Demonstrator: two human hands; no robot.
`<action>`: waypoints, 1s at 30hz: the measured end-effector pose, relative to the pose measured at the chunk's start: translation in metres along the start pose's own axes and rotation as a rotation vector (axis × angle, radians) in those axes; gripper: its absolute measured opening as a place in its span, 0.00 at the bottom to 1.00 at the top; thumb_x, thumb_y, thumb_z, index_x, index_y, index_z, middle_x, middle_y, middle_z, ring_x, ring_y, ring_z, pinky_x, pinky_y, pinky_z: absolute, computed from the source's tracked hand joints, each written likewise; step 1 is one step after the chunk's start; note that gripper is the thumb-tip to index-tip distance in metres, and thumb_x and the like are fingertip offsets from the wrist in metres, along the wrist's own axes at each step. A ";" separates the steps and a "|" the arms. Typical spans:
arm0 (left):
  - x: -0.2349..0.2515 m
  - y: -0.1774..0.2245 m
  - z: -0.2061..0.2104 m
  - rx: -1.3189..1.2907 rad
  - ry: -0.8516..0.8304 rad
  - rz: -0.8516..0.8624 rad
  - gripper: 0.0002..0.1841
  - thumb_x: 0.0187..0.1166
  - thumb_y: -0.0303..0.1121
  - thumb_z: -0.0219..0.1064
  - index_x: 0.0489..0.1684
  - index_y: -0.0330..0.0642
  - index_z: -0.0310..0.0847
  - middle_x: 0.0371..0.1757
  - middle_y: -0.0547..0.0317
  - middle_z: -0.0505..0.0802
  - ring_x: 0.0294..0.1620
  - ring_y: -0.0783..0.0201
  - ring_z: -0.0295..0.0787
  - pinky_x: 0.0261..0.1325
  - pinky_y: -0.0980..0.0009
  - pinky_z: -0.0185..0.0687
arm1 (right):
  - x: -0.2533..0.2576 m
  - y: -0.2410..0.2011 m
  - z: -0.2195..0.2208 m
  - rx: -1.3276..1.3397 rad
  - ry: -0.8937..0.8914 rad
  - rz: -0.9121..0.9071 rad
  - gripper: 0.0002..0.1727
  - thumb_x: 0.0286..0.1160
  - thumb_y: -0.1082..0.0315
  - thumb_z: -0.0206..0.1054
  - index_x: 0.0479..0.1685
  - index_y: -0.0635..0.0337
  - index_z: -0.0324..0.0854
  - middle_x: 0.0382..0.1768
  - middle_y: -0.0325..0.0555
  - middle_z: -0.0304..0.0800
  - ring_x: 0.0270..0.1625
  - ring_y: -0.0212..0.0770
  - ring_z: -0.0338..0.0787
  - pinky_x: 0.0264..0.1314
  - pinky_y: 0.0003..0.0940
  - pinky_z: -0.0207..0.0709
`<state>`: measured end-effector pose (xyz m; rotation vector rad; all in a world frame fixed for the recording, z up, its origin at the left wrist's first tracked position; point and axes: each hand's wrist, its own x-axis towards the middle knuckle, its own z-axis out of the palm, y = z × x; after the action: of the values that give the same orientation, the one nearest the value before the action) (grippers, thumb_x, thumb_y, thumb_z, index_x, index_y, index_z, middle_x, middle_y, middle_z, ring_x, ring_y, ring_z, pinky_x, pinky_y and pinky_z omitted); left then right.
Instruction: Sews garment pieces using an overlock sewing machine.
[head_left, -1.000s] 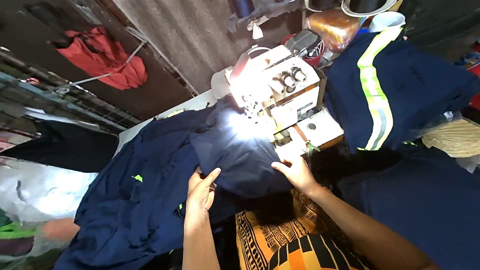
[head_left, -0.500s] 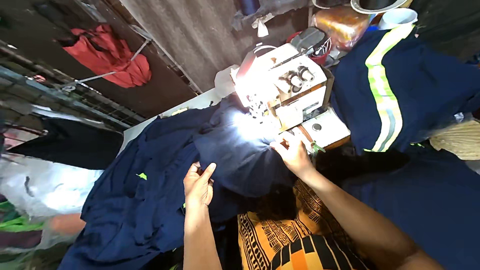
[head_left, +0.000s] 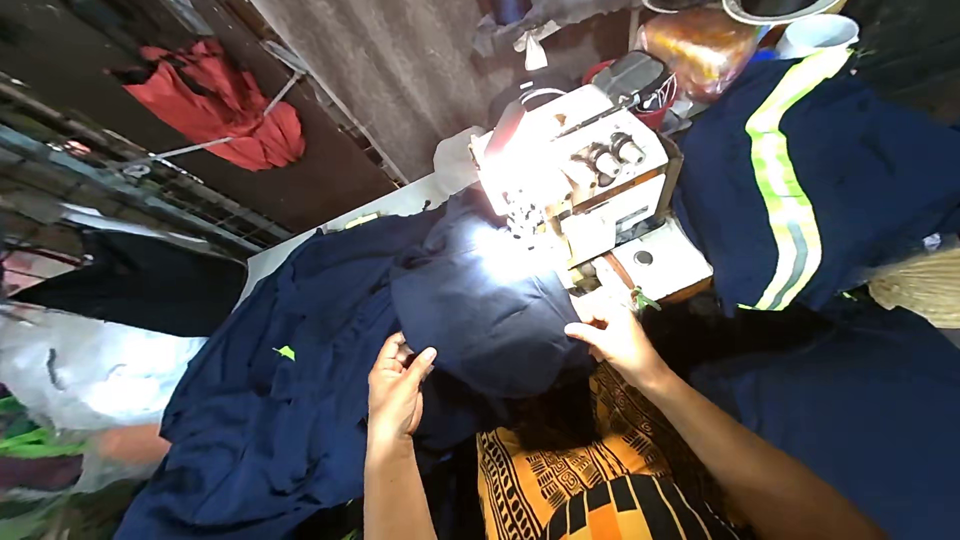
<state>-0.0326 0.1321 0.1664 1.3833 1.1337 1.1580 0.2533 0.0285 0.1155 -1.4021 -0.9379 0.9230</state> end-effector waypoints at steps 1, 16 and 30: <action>0.001 0.004 0.003 -0.012 0.012 -0.001 0.21 0.69 0.14 0.63 0.60 0.41 0.72 0.39 0.69 0.91 0.35 0.75 0.91 0.38 0.77 0.90 | -0.001 -0.001 0.002 -0.004 0.018 -0.014 0.10 0.69 0.65 0.77 0.30 0.62 0.85 0.25 0.37 0.84 0.21 0.25 0.80 0.25 0.21 0.78; 0.089 0.029 0.013 0.207 0.244 0.221 0.29 0.73 0.20 0.71 0.76 0.42 0.71 0.31 0.70 0.83 0.27 0.80 0.80 0.29 0.83 0.76 | 0.059 -0.040 0.025 -0.120 0.117 -0.171 0.13 0.70 0.67 0.77 0.24 0.63 0.81 0.23 0.40 0.78 0.29 0.32 0.78 0.36 0.33 0.75; -0.034 -0.010 0.026 0.012 0.021 -0.043 0.07 0.77 0.20 0.61 0.47 0.37 0.77 0.38 0.65 0.90 0.42 0.70 0.91 0.53 0.68 0.91 | -0.036 0.016 0.013 -0.184 0.104 -0.162 0.18 0.70 0.68 0.74 0.56 0.70 0.83 0.48 0.50 0.94 0.47 0.33 0.93 0.53 0.28 0.87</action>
<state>-0.0117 0.0971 0.1515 1.3522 1.1811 1.1396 0.2285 -0.0009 0.1000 -1.4889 -1.0613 0.6497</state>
